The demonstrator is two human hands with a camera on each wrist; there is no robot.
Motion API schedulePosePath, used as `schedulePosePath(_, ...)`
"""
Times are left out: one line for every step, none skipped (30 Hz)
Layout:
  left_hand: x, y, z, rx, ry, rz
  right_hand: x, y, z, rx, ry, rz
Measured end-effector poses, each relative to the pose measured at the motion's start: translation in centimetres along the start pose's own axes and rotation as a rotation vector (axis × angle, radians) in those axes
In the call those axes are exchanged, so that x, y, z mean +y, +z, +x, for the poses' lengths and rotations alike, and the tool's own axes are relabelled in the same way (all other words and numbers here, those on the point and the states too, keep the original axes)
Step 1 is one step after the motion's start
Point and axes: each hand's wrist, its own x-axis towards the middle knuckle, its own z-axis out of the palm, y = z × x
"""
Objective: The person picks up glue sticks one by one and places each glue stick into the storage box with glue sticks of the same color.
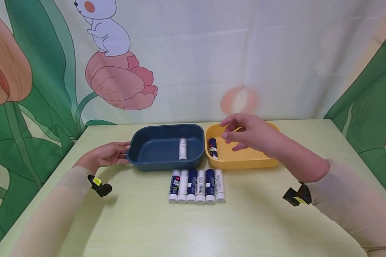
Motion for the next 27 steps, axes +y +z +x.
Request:
schedulePosePath(0.0,-0.1,0.0,-0.003,0.001,0.001,0.4,0.1,-0.3,0.004,-0.009,-0.005)
schedulePosePath(0.0,-0.1,0.0,-0.004,0.002,0.002,0.8,0.2,-0.6,0.010,-0.017,-0.009)
schedulePosePath(0.0,-0.1,0.0,-0.008,0.005,0.003,1.2,0.3,-1.0,0.015,-0.026,-0.011)
schedulePosePath(0.1,-0.1,0.0,-0.009,0.006,0.004,1.6,0.4,-1.2,0.020,-0.033,-0.013)
schedulePosePath(0.1,-0.2,0.0,-0.011,0.007,0.003,2.0,0.6,-1.5,0.025,-0.042,-0.015)
schedulePosePath(0.1,-0.2,0.0,-0.009,0.007,0.002,2.4,0.7,-1.8,0.027,-0.049,-0.014)
schedulePosePath(0.1,-0.2,0.0,-0.009,0.006,0.001,2.7,0.9,-2.0,0.028,-0.050,-0.012)
schedulePosePath(0.1,-0.2,0.0,-0.007,0.006,0.002,3.1,1.1,-2.2,0.028,-0.051,-0.011)
schedulePosePath(0.1,-0.2,0.0,-0.008,0.006,0.002,3.4,1.4,-2.4,0.027,-0.052,-0.013)
schedulePosePath(0.1,-0.2,0.0,-0.006,0.004,0.001,3.7,1.6,-2.6,0.024,-0.052,-0.012)
schedulePosePath(0.1,-0.1,0.0,-0.005,0.003,0.001,3.9,1.9,-2.8,0.019,-0.050,-0.010)
schedulePosePath(0.1,-0.1,0.0,-0.005,0.003,0.001,4.2,2.1,-2.9,0.014,-0.047,-0.005)
schedulePosePath(0.1,-0.1,-0.1,-0.004,0.003,0.001,4.4,2.3,-3.0,0.009,-0.045,0.001)
schedulePosePath(0.1,-0.1,-0.1,-0.002,0.002,0.000,4.6,2.6,-3.0,0.004,-0.044,0.006)
schedulePosePath(0.1,-0.1,-0.1,0.001,0.000,-0.002,4.9,2.8,-3.1,0.000,-0.041,0.011)
schedulePosePath(0.1,-0.1,-0.1,0.003,-0.001,-0.003,5.1,3.0,-3.1,-0.002,-0.037,0.012)
schedulePosePath(0.1,-0.1,-0.1,0.002,-0.001,-0.005,5.4,3.2,-3.1,-0.004,-0.033,0.011)
schedulePosePath(0.1,-0.1,-0.1,0.003,-0.001,-0.006,5.7,3.4,-3.1,-0.006,-0.031,0.014)
schedulePosePath(0.1,-0.1,-0.1,0.005,-0.003,-0.007,6.0,3.7,-3.1,-0.008,-0.028,0.016)
schedulePosePath(0.1,-0.1,-0.1,0.007,-0.004,-0.007,6.2,3.9,-3.1,-0.012,-0.020,0.019)
schedulePosePath(0.1,-0.1,-0.1,0.004,-0.003,-0.006,6.5,4.2,-3.0,-0.015,-0.013,0.020)
schedulePosePath(0.1,0.0,-0.1,0.001,-0.001,-0.005,6.7,4.4,-3.0,-0.020,-0.006,0.021)
schedulePosePath(0.1,0.0,-0.1,0.000,0.000,-0.006,6.9,4.7,-2.9,-0.025,0.002,0.028)
schedulePosePath(0.0,0.0,0.0,0.002,-0.002,-0.008,7.2,4.9,-2.8,-0.030,0.012,0.035)
schedulePosePath(0.0,0.0,0.0,0.000,0.000,-0.008,7.4,5.2,-2.7,-0.035,0.016,0.039)
schedulePosePath(0.0,0.0,-0.1,-0.003,0.002,-0.009,7.6,5.4,-2.6,-0.039,0.025,0.041)
schedulePosePath(0.0,0.0,0.0,-0.003,0.002,-0.010,7.9,5.7,-2.5,-0.043,0.029,0.042)
